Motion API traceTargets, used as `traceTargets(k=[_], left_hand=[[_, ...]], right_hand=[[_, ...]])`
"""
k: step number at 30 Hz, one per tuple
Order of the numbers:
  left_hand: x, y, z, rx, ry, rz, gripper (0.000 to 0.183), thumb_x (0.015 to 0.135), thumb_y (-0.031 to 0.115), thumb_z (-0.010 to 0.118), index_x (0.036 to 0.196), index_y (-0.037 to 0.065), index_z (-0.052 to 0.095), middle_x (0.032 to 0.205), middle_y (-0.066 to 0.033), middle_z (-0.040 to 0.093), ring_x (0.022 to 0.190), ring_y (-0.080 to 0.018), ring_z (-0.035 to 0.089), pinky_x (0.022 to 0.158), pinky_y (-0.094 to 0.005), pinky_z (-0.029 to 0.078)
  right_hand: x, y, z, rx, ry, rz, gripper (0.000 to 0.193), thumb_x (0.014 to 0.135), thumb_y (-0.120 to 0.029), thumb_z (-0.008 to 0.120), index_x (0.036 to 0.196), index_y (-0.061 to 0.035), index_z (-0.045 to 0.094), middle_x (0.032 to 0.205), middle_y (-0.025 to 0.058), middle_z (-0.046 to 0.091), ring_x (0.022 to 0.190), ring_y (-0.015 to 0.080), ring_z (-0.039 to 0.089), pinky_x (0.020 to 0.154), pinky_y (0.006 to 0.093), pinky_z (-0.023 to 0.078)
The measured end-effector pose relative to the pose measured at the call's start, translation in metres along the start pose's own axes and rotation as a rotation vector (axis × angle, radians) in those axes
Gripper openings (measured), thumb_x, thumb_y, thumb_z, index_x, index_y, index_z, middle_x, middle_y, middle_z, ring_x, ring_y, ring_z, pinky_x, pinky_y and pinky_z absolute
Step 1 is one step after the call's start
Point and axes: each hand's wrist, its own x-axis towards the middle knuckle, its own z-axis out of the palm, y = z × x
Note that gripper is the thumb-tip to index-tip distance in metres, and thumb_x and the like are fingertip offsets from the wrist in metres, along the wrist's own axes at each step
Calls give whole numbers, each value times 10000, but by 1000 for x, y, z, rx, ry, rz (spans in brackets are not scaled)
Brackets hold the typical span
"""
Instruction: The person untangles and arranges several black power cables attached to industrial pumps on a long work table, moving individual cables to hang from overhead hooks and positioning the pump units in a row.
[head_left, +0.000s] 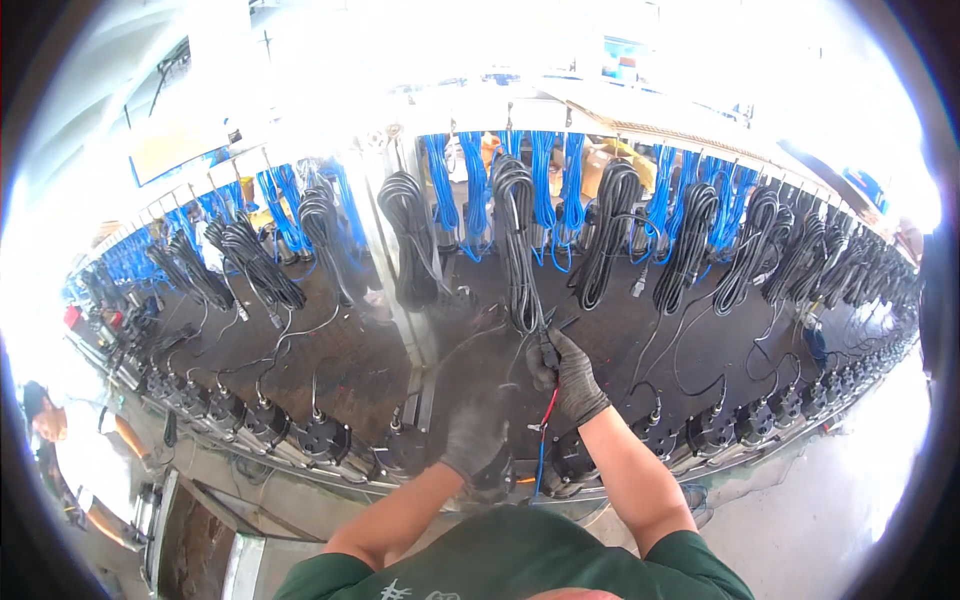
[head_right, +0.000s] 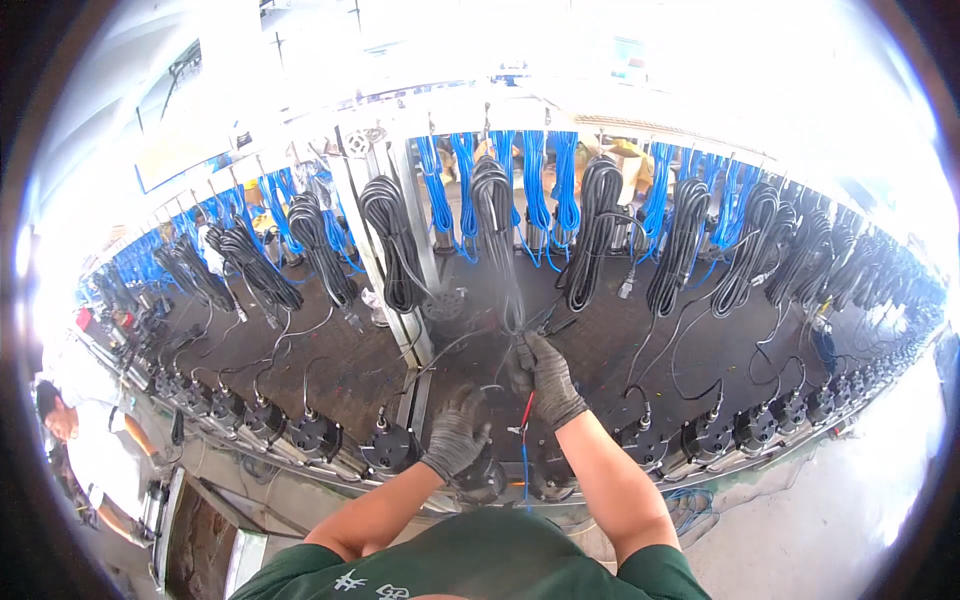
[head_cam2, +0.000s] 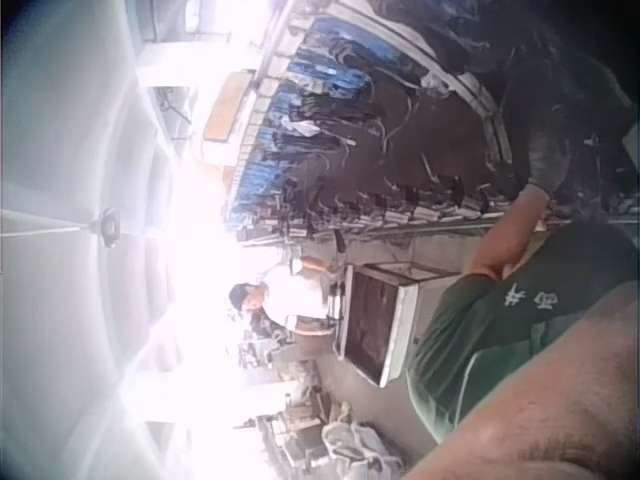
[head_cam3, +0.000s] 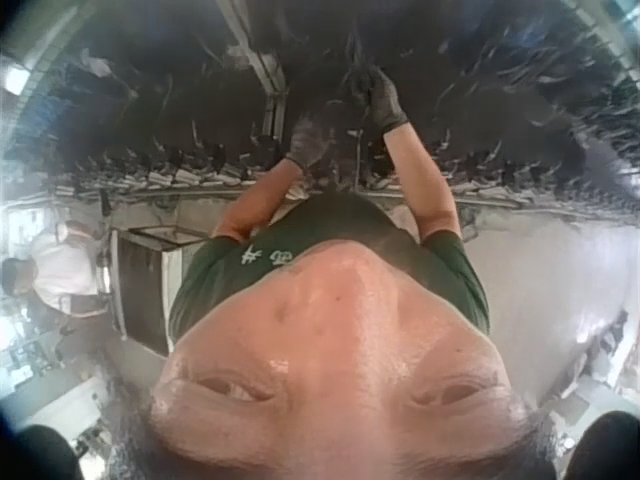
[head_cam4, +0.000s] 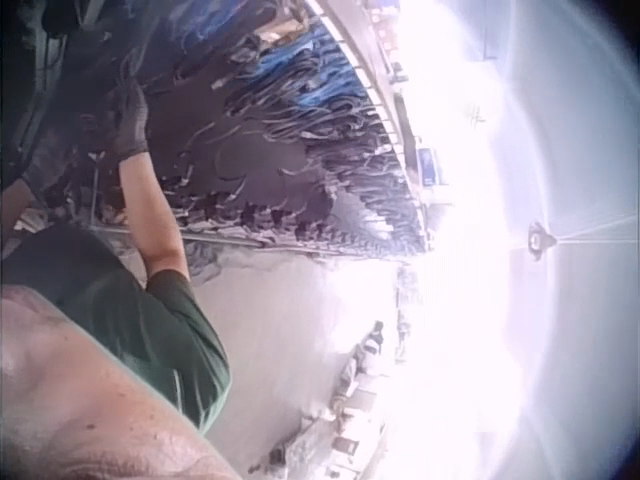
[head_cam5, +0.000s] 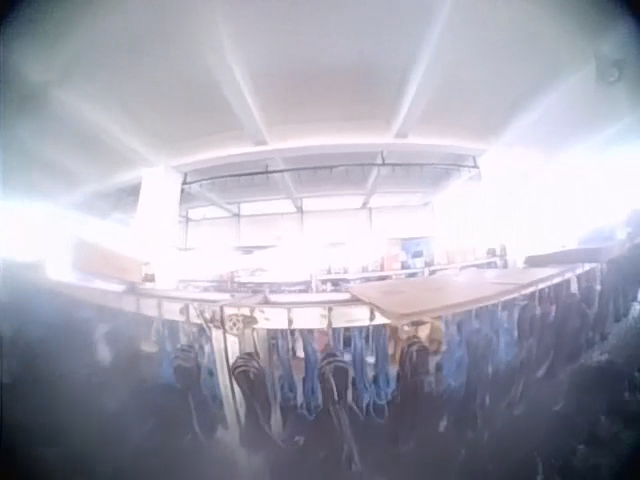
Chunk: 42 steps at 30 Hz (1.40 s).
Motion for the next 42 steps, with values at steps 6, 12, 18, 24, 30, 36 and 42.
traceTargets(k=[6,12,18,24,30,36,42], left_hand=[[1,22,-4,17,-251,-346,725,921,247,706,1563,142,385,1334,-223,619,1157,-418,648,975,-523,530],[-22,18,23,70,-52,-549,562,929,290,689,1435,140,496,1131,-181,738,1005,-423,710,876,-534,560],[-33,-5,42,57,-3,-531,299,953,269,655,1192,95,614,962,-211,719,910,-455,693,787,-550,556],[-34,-8,46,157,8,-550,225,961,261,643,1092,78,638,918,-219,706,884,-460,687,764,-543,552],[-30,-3,41,149,-11,-573,262,950,298,654,1048,56,666,948,-231,715,901,-464,687,778,-536,554],[-24,6,34,138,0,-589,269,947,306,660,1035,52,675,915,-240,713,904,-476,682,769,-537,555],[-24,5,36,117,-4,-606,252,952,293,653,1030,54,665,934,-239,714,920,-472,683,771,-534,554]], right_hand=[[-2,-33,-10,28,62,167,332,1034,-398,631,1049,-69,668,864,97,695,558,157,555,458,284,405],[-7,-43,-10,-17,-110,108,209,957,-256,768,1007,-60,715,928,88,713,739,222,677,670,380,571],[-4,-48,-9,-175,-152,72,235,944,-240,792,999,-25,714,946,89,719,798,227,701,771,404,598],[2,-40,-6,-212,-194,-169,280,981,-208,752,1125,31,725,994,98,745,852,222,726,798,380,603],[4,-34,-13,-198,-197,-108,319,988,-225,744,1220,-8,719,1072,83,764,876,175,730,739,308,604],[8,-25,-18,-67,-155,-95,173,989,-197,710,1079,-49,706,957,82,750,719,159,671,588,294,501],[8,-22,-21,15,-50,-24,115,962,-197,718,993,-90,690,901,72,733,625,144,633,490,271,427]])
